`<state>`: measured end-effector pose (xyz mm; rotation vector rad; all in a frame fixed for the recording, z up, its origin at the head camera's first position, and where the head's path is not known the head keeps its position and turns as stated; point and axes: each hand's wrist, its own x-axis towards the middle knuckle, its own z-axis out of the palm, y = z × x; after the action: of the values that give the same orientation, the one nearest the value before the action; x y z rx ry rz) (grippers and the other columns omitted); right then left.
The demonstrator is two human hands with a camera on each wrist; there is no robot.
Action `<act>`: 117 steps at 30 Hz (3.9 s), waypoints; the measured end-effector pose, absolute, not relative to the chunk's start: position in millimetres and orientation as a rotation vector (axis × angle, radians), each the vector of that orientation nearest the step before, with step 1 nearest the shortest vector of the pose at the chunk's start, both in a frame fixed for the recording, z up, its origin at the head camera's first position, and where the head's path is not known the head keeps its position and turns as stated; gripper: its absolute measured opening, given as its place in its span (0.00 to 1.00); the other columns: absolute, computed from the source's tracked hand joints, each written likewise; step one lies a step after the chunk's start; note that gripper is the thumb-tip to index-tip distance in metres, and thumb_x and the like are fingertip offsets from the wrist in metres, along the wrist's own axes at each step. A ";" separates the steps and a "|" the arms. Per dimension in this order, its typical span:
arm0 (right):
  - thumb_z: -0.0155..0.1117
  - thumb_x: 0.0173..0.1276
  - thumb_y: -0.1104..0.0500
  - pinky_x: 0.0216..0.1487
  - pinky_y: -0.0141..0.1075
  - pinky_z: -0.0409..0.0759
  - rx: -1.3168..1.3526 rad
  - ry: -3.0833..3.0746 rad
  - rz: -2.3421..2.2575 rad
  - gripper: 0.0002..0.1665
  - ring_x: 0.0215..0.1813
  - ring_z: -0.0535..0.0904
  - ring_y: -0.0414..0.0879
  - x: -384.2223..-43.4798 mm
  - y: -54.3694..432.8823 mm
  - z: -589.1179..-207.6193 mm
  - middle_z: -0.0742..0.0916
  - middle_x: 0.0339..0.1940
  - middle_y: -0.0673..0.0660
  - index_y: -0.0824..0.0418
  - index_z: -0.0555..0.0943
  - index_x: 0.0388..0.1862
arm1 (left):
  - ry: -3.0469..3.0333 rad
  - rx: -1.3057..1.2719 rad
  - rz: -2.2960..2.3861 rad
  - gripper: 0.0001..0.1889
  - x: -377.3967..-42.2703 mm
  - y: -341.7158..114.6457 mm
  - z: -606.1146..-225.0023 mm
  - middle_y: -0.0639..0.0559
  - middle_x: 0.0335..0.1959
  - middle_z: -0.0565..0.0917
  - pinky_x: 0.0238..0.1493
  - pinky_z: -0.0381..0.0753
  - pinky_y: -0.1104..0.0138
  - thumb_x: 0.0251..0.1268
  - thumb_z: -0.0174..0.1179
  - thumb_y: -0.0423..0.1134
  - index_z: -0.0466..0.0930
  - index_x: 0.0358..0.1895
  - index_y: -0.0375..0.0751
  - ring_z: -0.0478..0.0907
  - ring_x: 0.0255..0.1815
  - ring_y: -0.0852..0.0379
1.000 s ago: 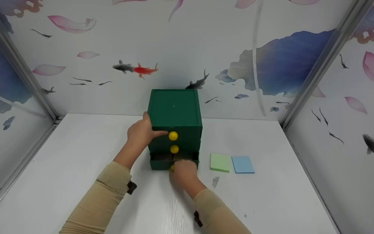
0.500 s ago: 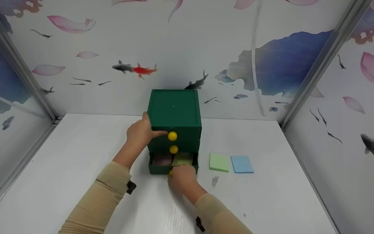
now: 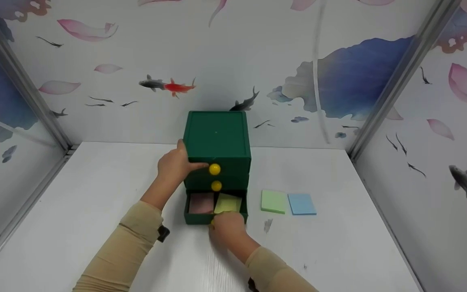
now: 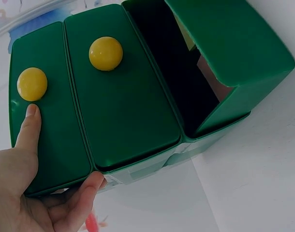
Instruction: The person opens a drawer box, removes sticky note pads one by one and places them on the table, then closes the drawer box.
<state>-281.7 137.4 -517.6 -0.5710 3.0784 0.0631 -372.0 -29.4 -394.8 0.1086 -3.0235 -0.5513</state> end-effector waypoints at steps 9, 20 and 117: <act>0.65 0.63 0.40 0.19 0.38 0.63 -0.701 3.080 0.084 0.34 0.15 0.62 0.44 -269.6 141.4 -519.3 0.64 0.08 0.48 0.57 0.66 0.08 | -3.015 0.097 -0.581 0.64 -371.8 -29.3 -395.6 0.52 0.18 0.75 0.20 0.70 0.66 0.43 0.65 0.74 0.49 0.77 0.33 0.69 0.17 0.59; 0.62 0.66 0.39 0.23 0.38 0.66 -0.680 2.957 0.151 0.32 0.18 0.65 0.45 -249.9 140.8 -513.4 0.68 0.10 0.49 0.57 0.70 0.11 | -2.994 0.078 -0.623 0.63 -370.1 -28.5 -394.2 0.47 0.30 0.83 0.31 0.80 0.63 0.46 0.66 0.71 0.50 0.76 0.30 0.79 0.28 0.55; 0.68 0.65 0.52 0.46 0.45 0.78 -0.617 2.517 -0.370 0.20 0.36 0.74 0.47 -305.7 172.6 -481.7 0.80 0.35 0.48 0.59 0.80 0.52 | -3.001 0.097 -0.633 0.62 -371.3 -30.0 -396.4 0.49 0.26 0.79 0.36 0.82 0.63 0.46 0.65 0.71 0.50 0.76 0.33 0.78 0.28 0.55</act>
<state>-305.7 172.6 -481.7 -0.6165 2.5169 -0.3698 -371.3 -30.0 -396.4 0.0975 -3.0005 -0.6328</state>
